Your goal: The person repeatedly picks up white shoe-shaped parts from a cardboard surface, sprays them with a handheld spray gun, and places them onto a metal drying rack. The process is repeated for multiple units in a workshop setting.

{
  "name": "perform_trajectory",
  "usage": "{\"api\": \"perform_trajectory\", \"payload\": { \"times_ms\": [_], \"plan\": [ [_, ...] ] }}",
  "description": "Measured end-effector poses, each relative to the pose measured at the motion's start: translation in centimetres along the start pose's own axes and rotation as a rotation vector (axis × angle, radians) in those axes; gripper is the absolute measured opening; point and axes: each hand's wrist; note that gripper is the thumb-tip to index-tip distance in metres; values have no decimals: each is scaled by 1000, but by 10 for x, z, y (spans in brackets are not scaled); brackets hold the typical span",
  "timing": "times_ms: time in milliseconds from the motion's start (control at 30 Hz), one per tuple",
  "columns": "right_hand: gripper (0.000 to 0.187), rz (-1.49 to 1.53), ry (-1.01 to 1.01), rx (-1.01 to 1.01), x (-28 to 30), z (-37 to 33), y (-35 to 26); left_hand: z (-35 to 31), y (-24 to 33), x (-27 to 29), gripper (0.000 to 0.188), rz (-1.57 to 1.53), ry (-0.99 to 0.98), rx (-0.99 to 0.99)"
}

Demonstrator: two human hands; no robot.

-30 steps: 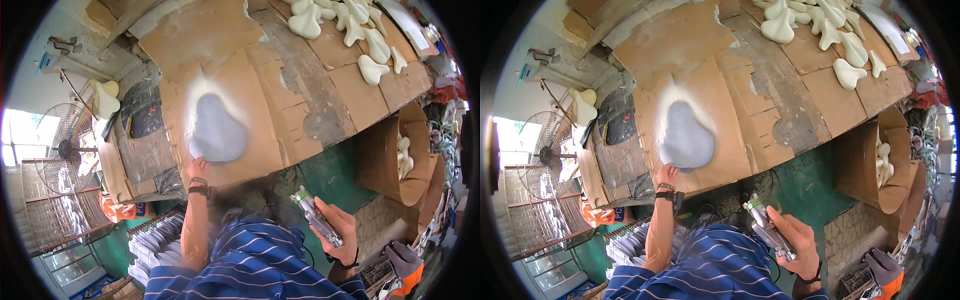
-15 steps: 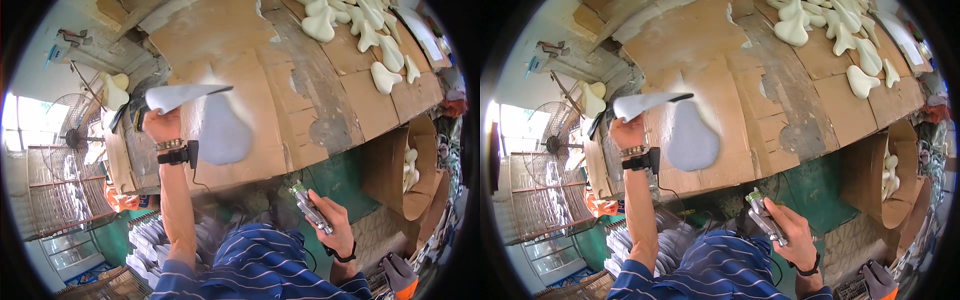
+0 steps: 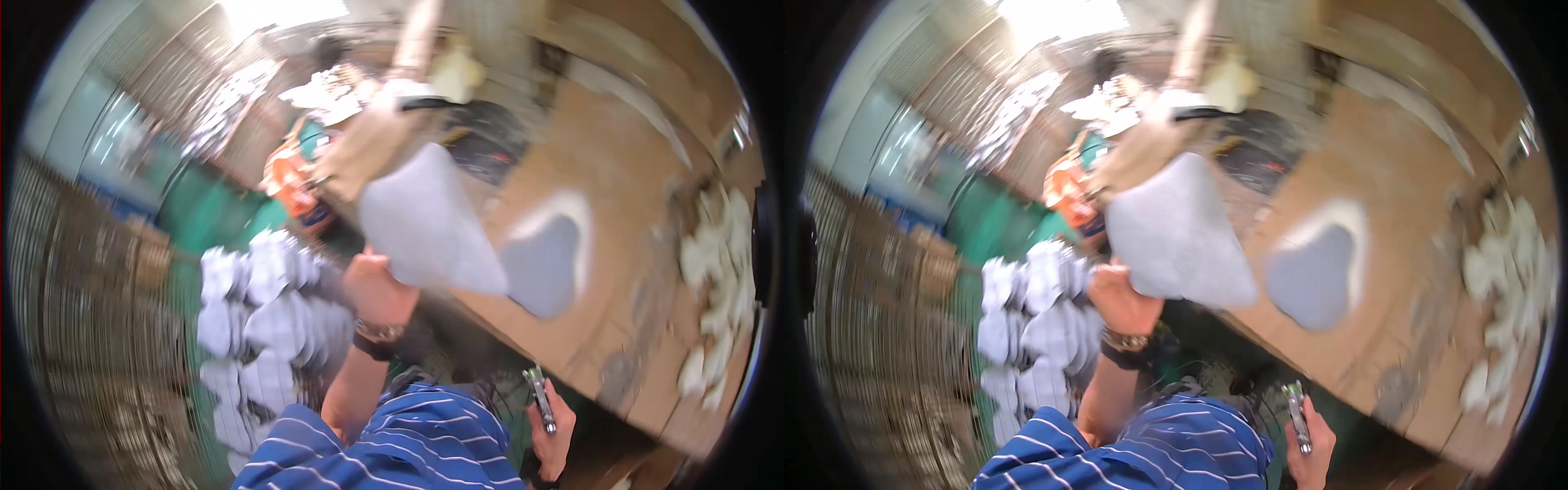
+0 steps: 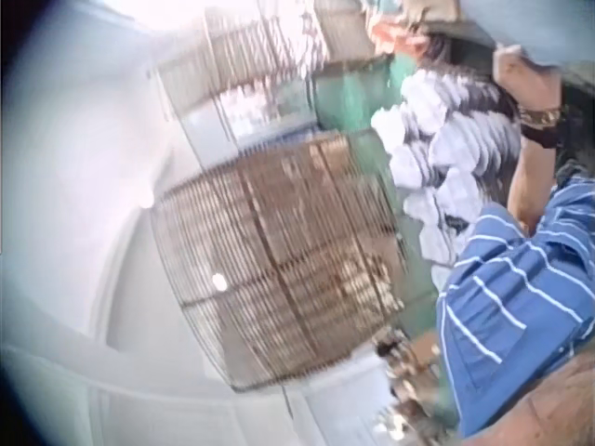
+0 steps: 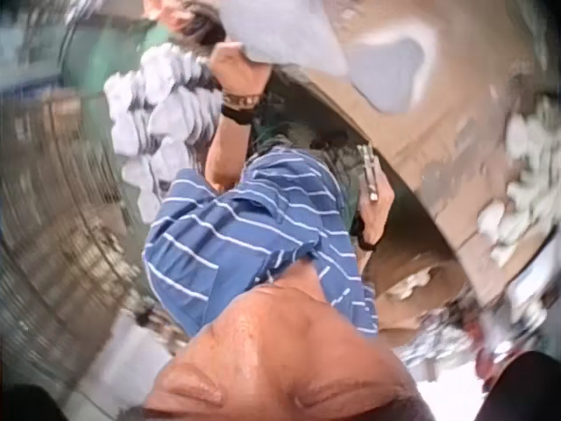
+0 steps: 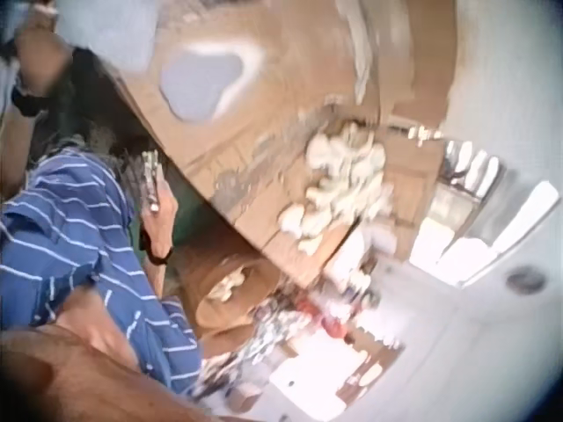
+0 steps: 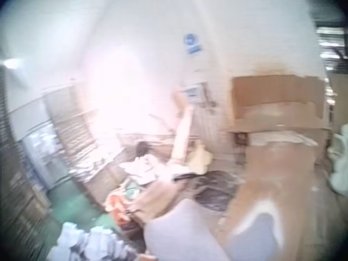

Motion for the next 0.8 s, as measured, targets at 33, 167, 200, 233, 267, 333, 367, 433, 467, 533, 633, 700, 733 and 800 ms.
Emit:
{"api": "perform_trajectory", "payload": {
  "times_ms": [33,167,200,233,267,333,367,433,467,533,633,700,733,800],
  "plan": [
    [48,13,-14,17,-9,4,-12,-15,20,-4,31,-46,27,-10],
    [45,-22,-350,41,-34,23,-39,-87,105,68,49,-131,60,-135],
    [45,-30,-418,-32,-41,29,-52,-108,128,67,49,-140,142,-184],
    [45,-22,-469,16,-55,31,-53,-126,147,79,48,-164,217,-218],
    [46,-81,-517,6,-66,33,-59,-141,162,101,46,-227,302,-307],
    [48,-132,-607,100,-84,42,-76,-172,204,115,49,-147,362,-473],
    [48,-117,-651,208,-92,47,-79,-191,225,114,49,-113,414,-572],
    [49,-150,-657,306,-116,52,-88,-191,261,144,50,-143,454,-657],
    [49,-145,-688,320,-124,58,-93,-202,280,171,51,-154,549,-722],
    [50,-186,-732,330,-144,65,-106,-214,324,206,50,-188,553,-816],
    [50,-279,-775,331,-171,70,-127,-228,397,280,48,-142,694,-977],
    [50,-295,-810,342,-185,73,-137,-253,450,328,46,-96,682,-1070],
    [50,-301,-828,305,-192,73,-139,-268,473,350,46,-80,674,-1073],
    [49,-312,-856,226,-204,74,-140,-290,507,377,53,-79,715,-1168]
  ]
}}
Point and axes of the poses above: each hand's wrist, its own z-axis towards the middle knuckle, its own x-axis out of the back of the hand, y = z × x, and after that the axes turned 7 degrees about x, right-handed
